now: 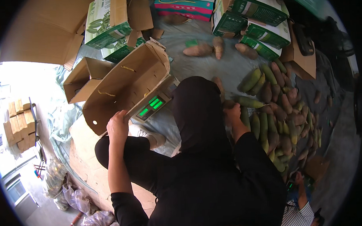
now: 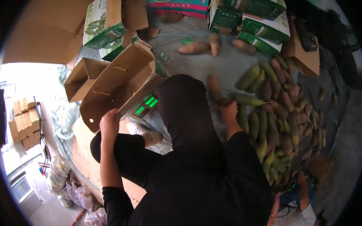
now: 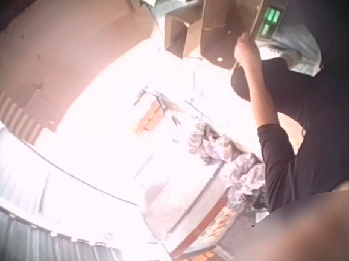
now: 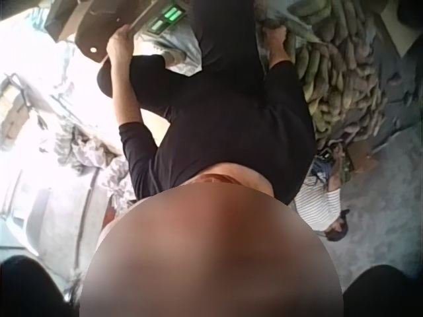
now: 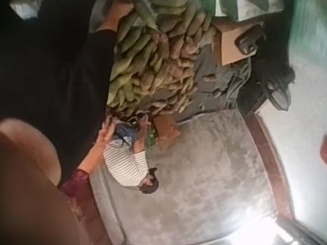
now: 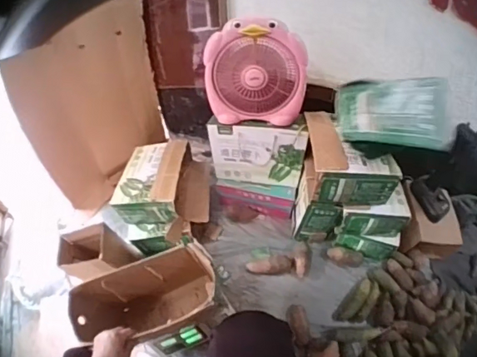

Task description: Packaging and weighing long green vegetables into boxes.

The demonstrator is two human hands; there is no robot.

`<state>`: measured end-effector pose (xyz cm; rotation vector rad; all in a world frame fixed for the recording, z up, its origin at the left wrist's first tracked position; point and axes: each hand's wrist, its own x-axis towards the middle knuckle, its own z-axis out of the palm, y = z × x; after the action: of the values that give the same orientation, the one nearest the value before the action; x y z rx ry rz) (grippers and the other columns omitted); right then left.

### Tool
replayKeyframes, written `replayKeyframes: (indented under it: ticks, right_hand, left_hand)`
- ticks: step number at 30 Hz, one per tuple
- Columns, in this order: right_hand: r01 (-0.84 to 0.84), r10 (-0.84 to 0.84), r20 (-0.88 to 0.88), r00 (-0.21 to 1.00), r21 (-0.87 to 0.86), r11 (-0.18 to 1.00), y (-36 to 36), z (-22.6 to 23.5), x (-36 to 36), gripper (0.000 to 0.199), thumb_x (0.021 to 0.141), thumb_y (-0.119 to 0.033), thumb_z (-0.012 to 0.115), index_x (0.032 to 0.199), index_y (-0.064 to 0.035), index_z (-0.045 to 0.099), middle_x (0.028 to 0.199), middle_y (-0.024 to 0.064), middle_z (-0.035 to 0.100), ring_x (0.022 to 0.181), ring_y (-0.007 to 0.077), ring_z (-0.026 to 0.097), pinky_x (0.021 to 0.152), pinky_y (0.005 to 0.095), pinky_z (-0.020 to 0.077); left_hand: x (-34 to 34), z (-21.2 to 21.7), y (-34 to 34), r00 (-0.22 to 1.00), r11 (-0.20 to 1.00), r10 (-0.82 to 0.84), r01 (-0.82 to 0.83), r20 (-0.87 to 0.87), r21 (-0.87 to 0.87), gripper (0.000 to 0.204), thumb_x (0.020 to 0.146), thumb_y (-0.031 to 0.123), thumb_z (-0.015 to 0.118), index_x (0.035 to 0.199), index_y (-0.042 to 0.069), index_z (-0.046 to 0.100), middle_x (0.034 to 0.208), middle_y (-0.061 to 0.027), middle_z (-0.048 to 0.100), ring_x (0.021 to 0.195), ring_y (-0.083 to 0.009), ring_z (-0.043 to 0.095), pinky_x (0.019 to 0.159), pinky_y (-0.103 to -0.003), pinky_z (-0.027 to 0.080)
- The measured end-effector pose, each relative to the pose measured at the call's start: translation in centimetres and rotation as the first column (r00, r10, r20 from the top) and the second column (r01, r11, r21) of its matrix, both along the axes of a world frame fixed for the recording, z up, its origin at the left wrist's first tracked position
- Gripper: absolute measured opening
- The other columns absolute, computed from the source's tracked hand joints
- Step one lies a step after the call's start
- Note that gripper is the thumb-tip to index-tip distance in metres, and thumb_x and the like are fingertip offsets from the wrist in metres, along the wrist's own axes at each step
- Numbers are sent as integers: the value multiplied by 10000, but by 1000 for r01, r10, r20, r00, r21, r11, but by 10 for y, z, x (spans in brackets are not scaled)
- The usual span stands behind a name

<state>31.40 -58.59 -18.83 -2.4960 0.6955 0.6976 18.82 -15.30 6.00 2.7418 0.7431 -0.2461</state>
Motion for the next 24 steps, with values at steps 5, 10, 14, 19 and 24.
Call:
replayKeyframes:
  ticks: [5, 10, 14, 19, 24]
  right_hand:
    - [-89, 65, -125, 990, -199, 976, 18, 7, 6, 736, 622, -294, 787, 1218, -81, 412, 1232, 139, 479, 1171, 341, 474, 947, 442, 441]
    - [83, -87, -138, 987, -32, 996, 7, -15, 8, 669, 634, -269, 773, 1160, -67, 413, 1198, 133, 499, 1143, 312, 509, 931, 429, 455]
    - [-114, 106, -135, 985, -54, 992, 18, -5, 0, 650, 641, -247, 762, 1150, -56, 407, 1164, 149, 523, 1102, 329, 538, 910, 435, 463]
    - [6, -130, 236, 963, 465, 885, -18, -63, 27, 621, 636, -229, 778, 1105, -18, 431, 1064, 216, 560, 1046, 371, 560, 832, 435, 457]
    - [-399, 127, 573, 810, 380, 835, 62, 66, 98, 643, 615, -161, 805, 1122, -3, 443, 1043, 158, 564, 966, 250, 566, 840, 364, 459]
  left_hand:
    - [1, 1, 1, 998, 1000, 12, -13, 56, 19, 202, 790, 85, 569, 971, 104, 657, 919, -107, 640, 878, -324, 610, 745, -409, 491]
    - [3, -1, 1, 998, 1000, -23, 21, 63, 23, 170, 787, 72, 558, 929, 103, 646, 874, -95, 633, 861, -304, 610, 722, -408, 492]
    - [-3, -3, 4, 997, 999, -1, -2, 74, 41, 169, 770, 57, 560, 910, 104, 641, 856, -88, 630, 863, -293, 611, 715, -411, 492]
    - [5, -8, 2, 994, 998, -60, 57, 96, 34, 201, 757, 54, 573, 934, 120, 640, 886, -74, 636, 880, -282, 615, 732, -399, 498]
    - [-3, -8, 1, 996, 998, -43, 39, 79, 56, 212, 761, 53, 567, 947, 125, 639, 903, -72, 639, 894, -279, 616, 740, -398, 499]
